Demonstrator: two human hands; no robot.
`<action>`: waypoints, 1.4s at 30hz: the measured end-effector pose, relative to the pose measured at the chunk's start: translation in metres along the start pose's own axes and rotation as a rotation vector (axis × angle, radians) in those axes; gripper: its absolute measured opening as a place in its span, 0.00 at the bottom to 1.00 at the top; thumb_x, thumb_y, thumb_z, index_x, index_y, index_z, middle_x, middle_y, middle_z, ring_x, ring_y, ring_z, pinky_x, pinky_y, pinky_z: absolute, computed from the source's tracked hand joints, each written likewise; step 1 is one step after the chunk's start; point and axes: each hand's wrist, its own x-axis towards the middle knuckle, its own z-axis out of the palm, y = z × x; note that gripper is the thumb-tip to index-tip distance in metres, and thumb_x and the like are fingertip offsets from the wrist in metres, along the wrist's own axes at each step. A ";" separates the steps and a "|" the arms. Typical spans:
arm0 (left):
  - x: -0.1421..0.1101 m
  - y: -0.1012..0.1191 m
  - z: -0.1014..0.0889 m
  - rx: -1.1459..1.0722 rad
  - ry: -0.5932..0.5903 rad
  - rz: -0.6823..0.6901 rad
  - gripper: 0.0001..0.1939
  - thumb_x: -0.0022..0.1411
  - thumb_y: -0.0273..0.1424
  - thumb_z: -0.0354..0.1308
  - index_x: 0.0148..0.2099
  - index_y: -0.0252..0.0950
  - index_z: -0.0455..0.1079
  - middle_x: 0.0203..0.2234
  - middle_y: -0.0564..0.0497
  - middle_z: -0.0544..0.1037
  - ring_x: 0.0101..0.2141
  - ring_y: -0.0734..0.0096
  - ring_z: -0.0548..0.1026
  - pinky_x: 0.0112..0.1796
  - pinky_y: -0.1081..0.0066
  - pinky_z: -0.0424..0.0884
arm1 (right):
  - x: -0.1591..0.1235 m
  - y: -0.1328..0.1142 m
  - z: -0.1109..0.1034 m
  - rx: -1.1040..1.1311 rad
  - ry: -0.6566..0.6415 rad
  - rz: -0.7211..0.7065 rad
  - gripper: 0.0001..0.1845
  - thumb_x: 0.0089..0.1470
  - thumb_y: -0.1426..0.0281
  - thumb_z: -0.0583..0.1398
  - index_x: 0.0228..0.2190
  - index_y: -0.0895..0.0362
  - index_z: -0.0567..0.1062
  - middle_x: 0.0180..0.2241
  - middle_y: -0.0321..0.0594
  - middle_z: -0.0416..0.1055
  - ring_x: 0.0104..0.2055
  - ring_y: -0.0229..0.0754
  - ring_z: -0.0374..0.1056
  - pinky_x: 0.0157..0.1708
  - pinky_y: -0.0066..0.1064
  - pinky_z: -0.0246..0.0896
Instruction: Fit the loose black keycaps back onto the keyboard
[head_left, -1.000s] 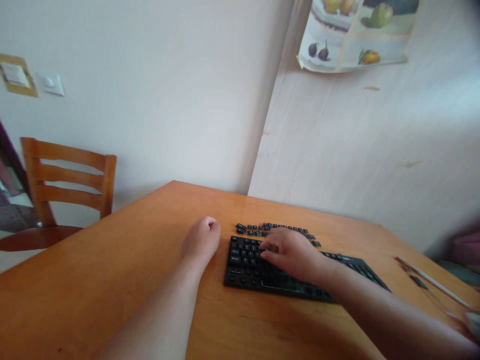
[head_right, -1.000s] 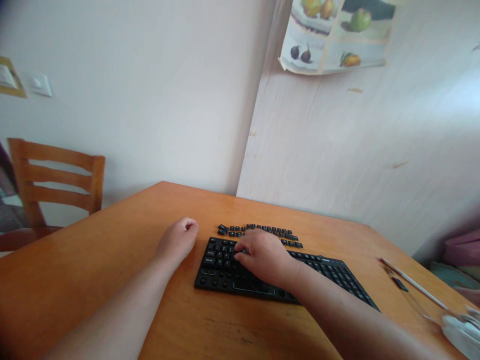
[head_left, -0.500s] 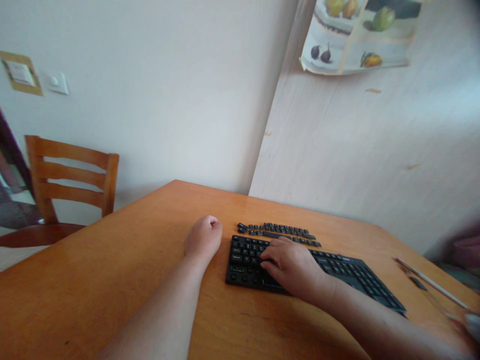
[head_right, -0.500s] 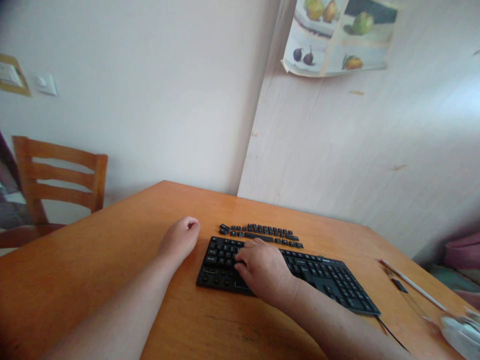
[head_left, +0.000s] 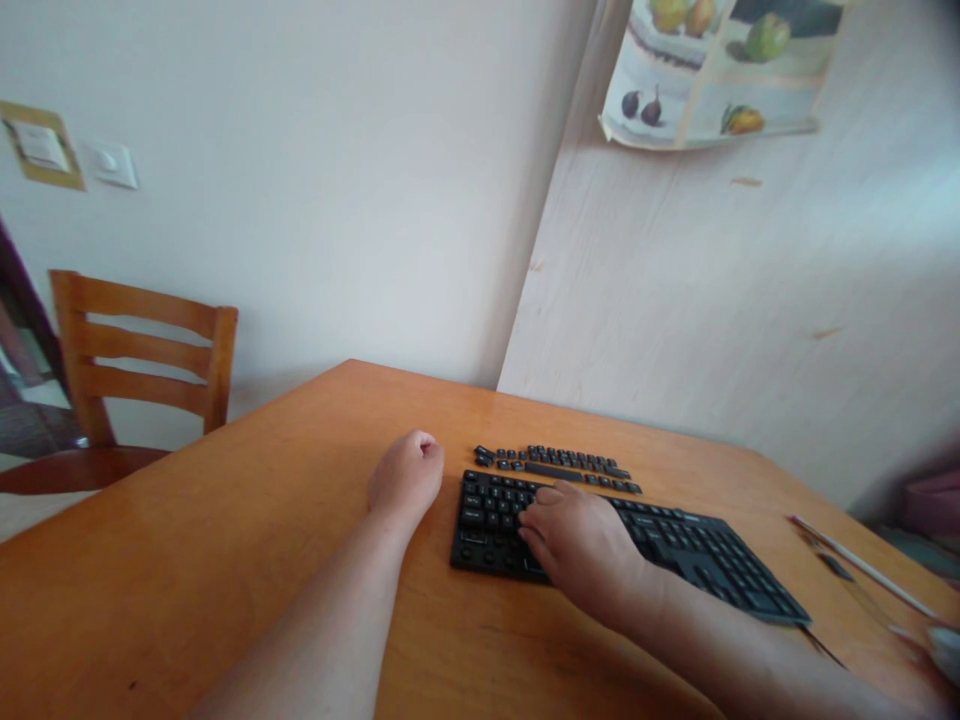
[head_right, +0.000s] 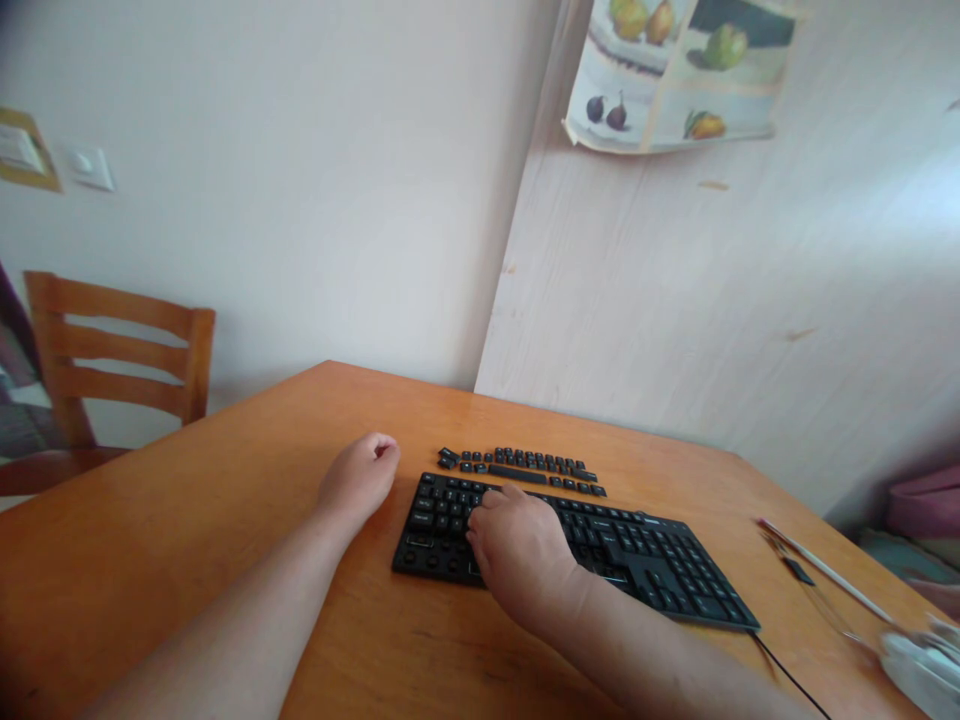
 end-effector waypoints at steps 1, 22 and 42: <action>0.000 0.000 0.000 0.002 0.002 0.003 0.12 0.61 0.36 0.49 0.37 0.44 0.74 0.36 0.50 0.81 0.37 0.62 0.76 0.30 0.70 0.62 | -0.002 -0.003 0.001 -0.023 -0.001 0.006 0.15 0.61 0.68 0.53 0.27 0.55 0.76 0.33 0.41 0.74 0.38 0.44 0.66 0.37 0.33 0.56; 0.001 0.000 0.000 0.010 -0.018 0.000 0.13 0.63 0.37 0.48 0.38 0.43 0.75 0.37 0.48 0.81 0.38 0.62 0.76 0.32 0.70 0.64 | -0.014 -0.021 0.011 -0.192 -0.062 -0.017 0.16 0.57 0.74 0.54 0.44 0.60 0.75 0.37 0.50 0.76 0.38 0.46 0.68 0.37 0.34 0.60; 0.002 -0.001 0.000 -0.002 -0.013 0.008 0.13 0.62 0.37 0.48 0.37 0.44 0.74 0.37 0.49 0.81 0.37 0.62 0.76 0.32 0.69 0.65 | -0.024 -0.006 -0.001 -0.021 0.058 0.040 0.15 0.56 0.73 0.53 0.40 0.53 0.77 0.32 0.40 0.74 0.37 0.44 0.67 0.36 0.34 0.56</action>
